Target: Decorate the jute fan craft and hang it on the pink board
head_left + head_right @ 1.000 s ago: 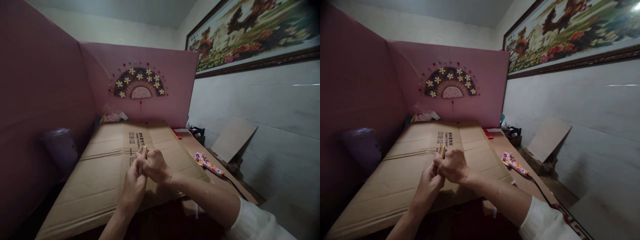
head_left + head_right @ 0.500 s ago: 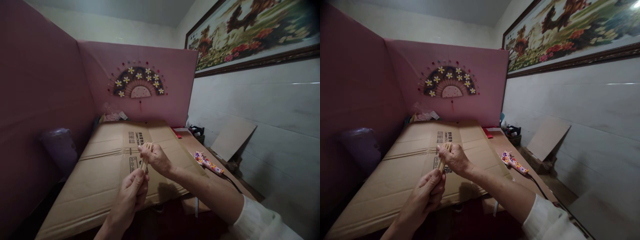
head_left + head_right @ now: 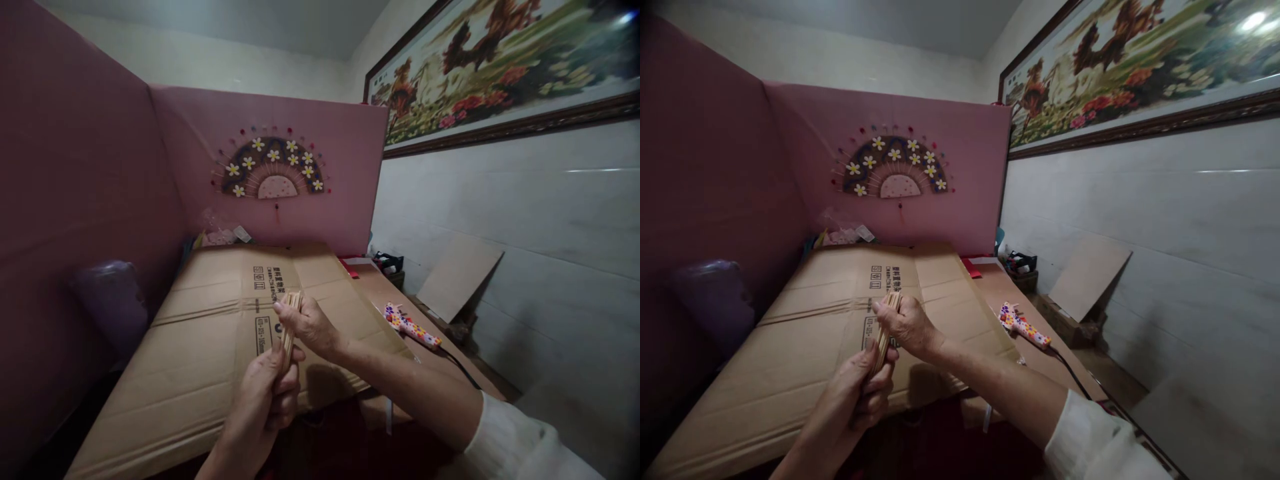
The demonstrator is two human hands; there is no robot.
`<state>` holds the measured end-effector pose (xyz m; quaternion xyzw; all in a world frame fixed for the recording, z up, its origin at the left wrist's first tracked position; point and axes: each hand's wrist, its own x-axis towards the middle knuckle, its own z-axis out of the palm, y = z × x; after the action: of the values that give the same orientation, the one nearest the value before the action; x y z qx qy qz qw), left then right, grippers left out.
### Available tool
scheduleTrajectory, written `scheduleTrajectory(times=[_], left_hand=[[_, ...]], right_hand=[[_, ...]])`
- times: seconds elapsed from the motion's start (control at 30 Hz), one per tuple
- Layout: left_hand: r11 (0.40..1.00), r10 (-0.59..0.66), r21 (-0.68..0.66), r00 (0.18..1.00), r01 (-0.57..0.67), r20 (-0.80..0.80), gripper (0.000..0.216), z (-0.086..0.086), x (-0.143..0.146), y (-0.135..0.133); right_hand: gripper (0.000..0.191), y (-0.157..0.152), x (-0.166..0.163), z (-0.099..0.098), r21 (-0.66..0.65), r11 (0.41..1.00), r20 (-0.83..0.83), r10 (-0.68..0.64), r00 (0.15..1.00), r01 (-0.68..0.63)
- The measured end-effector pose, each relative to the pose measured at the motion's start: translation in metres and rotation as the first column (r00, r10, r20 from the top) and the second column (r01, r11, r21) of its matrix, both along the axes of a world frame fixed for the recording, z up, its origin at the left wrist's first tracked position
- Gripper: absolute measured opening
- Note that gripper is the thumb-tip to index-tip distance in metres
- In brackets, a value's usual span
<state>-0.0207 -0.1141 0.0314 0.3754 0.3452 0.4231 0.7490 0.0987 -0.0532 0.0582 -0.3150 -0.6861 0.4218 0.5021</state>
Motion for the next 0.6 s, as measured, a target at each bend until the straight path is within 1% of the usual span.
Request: scheduleTrajectory(times=[0.03,0.1,0.17,0.2,0.23,0.3,0.33,0.37,0.4,0.43,0.47,0.5,0.53,0.57,0.6], left_hand=[[1.0,0.004,0.008,1.0,-0.004,-0.014,0.047,-0.001,0.0,0.001],[1.0,0.011,0.024,0.999,-0.01,-0.048,0.044,-0.003,-0.001,0.002],[0.999,0.005,0.039,0.995,-0.002,-0.096,0.044,-0.003,0.001,0.003],[0.999,-0.002,0.05,0.993,0.008,-0.121,0.045,-0.003,0.002,0.004],[0.998,-0.01,0.062,0.989,0.02,-0.146,0.046,-0.003,0.004,0.004],[0.996,-0.024,0.085,0.983,0.04,-0.182,0.048,-0.003,0.007,0.004],[0.995,-0.028,0.092,0.98,0.047,-0.197,0.048,-0.003,0.007,0.005],[0.994,-0.027,0.096,0.977,0.048,-0.213,0.048,-0.003,0.008,0.007],[0.994,-0.02,0.098,0.972,0.045,-0.234,0.048,-0.003,0.007,0.008],[0.994,-0.009,0.105,0.966,0.038,-0.257,0.049,-0.003,0.007,0.011],[0.993,0.003,0.118,0.96,0.031,-0.28,0.05,-0.002,0.007,0.014],[0.99,0.014,0.137,0.953,0.029,-0.302,0.051,-0.001,0.006,0.017],[0.987,0.02,0.158,0.946,0.033,-0.324,0.052,0.0,0.006,0.021],[0.982,0.017,0.18,0.938,0.049,-0.346,0.054,0.001,0.007,0.025],[0.977,0.005,0.198,0.929,0.074,-0.37,0.055,0.001,0.008,0.028]], right_hand=[[0.036,0.0,0.002,0.001,-0.005,1.0,0.011,-0.008,1.0,0.008],[0.037,0.001,0.006,0.003,0.014,0.997,0.001,-0.079,0.997,0.079],[0.043,0.002,0.008,0.006,0.098,0.985,-0.026,-0.141,0.99,0.143],[0.043,0.003,0.01,0.007,0.139,0.982,-0.017,-0.126,0.992,0.127],[0.041,0.004,0.011,0.009,0.157,0.984,0.009,-0.081,0.997,0.078],[0.043,0.006,0.015,0.011,0.125,0.99,0.105,0.045,0.993,-0.058],[0.042,0.007,0.018,0.013,0.109,0.989,0.158,0.081,0.984,-0.099],[0.039,0.007,0.023,0.016,0.128,0.986,0.21,0.078,0.975,-0.107],[0.035,0.007,0.029,0.018,0.201,0.976,0.27,0.031,0.962,-0.088],[0.032,0.006,0.035,0.021,0.322,0.944,0.344,-0.05,0.938,-0.067],[0.032,0.005,0.042,0.025,0.465,0.882,0.424,-0.151,0.893,-0.072],[0.034,0.003,0.05,0.028,0.596,0.795,0.502,-0.255,0.827,-0.116],[0.035,0.001,0.056,0.031,0.68,0.703,0.58,-0.344,0.738,-0.208],[0.036,-0.001,0.062,0.033,0.713,0.627,0.648,-0.418,0.637,-0.314],[0.036,-0.003,0.067,0.033,0.712,0.572,0.693,-0.482,0.536,-0.406]])
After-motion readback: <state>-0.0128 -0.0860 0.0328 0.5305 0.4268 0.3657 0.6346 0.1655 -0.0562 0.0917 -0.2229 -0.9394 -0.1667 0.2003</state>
